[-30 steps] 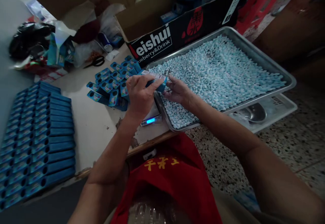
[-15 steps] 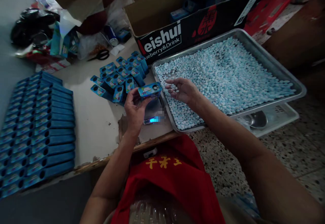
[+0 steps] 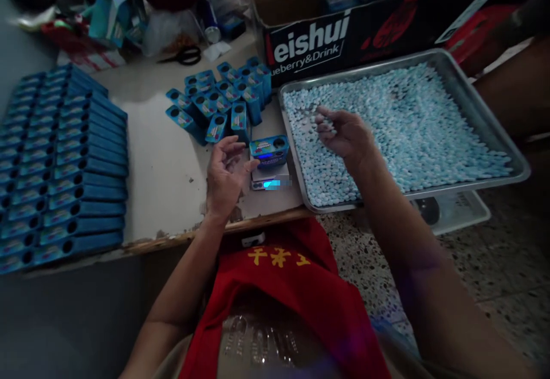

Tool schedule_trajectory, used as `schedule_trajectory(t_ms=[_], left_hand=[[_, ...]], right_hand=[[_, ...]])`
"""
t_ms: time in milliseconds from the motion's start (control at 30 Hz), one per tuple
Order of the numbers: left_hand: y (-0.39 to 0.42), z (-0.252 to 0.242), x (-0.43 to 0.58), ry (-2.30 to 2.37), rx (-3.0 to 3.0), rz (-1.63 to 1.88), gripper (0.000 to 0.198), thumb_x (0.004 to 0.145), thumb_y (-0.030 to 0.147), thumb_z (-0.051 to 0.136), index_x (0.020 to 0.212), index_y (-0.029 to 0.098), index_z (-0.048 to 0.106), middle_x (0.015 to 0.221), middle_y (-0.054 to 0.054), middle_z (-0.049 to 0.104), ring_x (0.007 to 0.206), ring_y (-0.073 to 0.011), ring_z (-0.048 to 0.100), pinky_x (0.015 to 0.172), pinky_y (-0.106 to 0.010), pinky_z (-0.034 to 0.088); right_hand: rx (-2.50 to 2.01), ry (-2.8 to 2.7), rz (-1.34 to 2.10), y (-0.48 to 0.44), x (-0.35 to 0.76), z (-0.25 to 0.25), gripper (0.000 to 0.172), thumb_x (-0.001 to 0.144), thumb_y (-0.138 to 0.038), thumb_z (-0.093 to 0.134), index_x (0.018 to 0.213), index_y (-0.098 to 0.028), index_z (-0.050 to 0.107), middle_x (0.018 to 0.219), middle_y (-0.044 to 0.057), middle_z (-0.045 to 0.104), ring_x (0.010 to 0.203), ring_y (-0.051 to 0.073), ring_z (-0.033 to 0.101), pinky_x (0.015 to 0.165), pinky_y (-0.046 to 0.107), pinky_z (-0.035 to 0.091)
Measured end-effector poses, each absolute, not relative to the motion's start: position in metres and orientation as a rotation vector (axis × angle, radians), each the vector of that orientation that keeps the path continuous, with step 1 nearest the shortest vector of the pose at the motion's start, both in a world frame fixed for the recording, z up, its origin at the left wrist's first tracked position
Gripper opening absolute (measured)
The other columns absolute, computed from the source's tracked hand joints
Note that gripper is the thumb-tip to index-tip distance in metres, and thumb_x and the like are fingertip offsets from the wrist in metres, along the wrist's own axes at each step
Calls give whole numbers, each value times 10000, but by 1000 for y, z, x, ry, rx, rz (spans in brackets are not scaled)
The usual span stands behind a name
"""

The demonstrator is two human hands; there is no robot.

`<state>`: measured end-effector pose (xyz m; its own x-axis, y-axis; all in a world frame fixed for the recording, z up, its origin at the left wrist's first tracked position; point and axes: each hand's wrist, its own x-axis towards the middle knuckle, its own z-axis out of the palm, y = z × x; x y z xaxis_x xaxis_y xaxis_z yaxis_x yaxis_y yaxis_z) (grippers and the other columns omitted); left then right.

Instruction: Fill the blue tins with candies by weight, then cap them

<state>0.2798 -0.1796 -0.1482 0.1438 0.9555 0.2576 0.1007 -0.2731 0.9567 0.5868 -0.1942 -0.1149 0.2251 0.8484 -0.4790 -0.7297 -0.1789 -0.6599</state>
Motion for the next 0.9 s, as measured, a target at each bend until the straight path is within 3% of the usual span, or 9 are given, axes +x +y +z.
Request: schedule_trajectory(t_ms=[200, 367, 600, 900], left_hand=[[-187, -144, 257, 1106, 1585, 1302, 341, 884, 336, 938, 1160, 246, 759, 1066, -34, 802, 1009, -186, 793, 927, -298, 668], [-194, -143, 252, 1126, 1556, 1349, 289, 910, 262, 893, 1168, 248, 763, 1061, -28, 808, 991, -177, 792, 917, -299, 678], [-193, -142, 249, 1166, 1530, 1347, 235, 914, 218, 867, 1125, 241, 767, 1033, -27, 812, 994, -191, 805, 932, -323, 687], [-189, -145, 253, 1146, 1552, 1318, 222, 919, 234, 863, 1116, 250, 764, 1054, -29, 820, 1002, -195, 802, 925, -326, 676]], right_hand=[[-1140, -314, 1428, -193, 596, -125, 187, 1057, -103, 598, 924, -218, 661, 777, -38, 602, 501, 46, 377, 395, 103, 306], [-1230, -473, 1326, -193, 600, -136, 277, 996, -217, 761, 815, -246, 553, 711, -50, 584, 490, 58, 385, 392, 132, 289], [-1266, -630, 1257, -198, 593, -135, 85, 946, -291, 824, 948, -253, 748, 751, -16, 661, 528, 80, 445, 402, 167, 300], [-1304, -584, 1308, -196, 590, -133, 73, 925, -249, 832, 951, -245, 763, 763, -5, 681, 568, 90, 513, 459, 174, 369]])
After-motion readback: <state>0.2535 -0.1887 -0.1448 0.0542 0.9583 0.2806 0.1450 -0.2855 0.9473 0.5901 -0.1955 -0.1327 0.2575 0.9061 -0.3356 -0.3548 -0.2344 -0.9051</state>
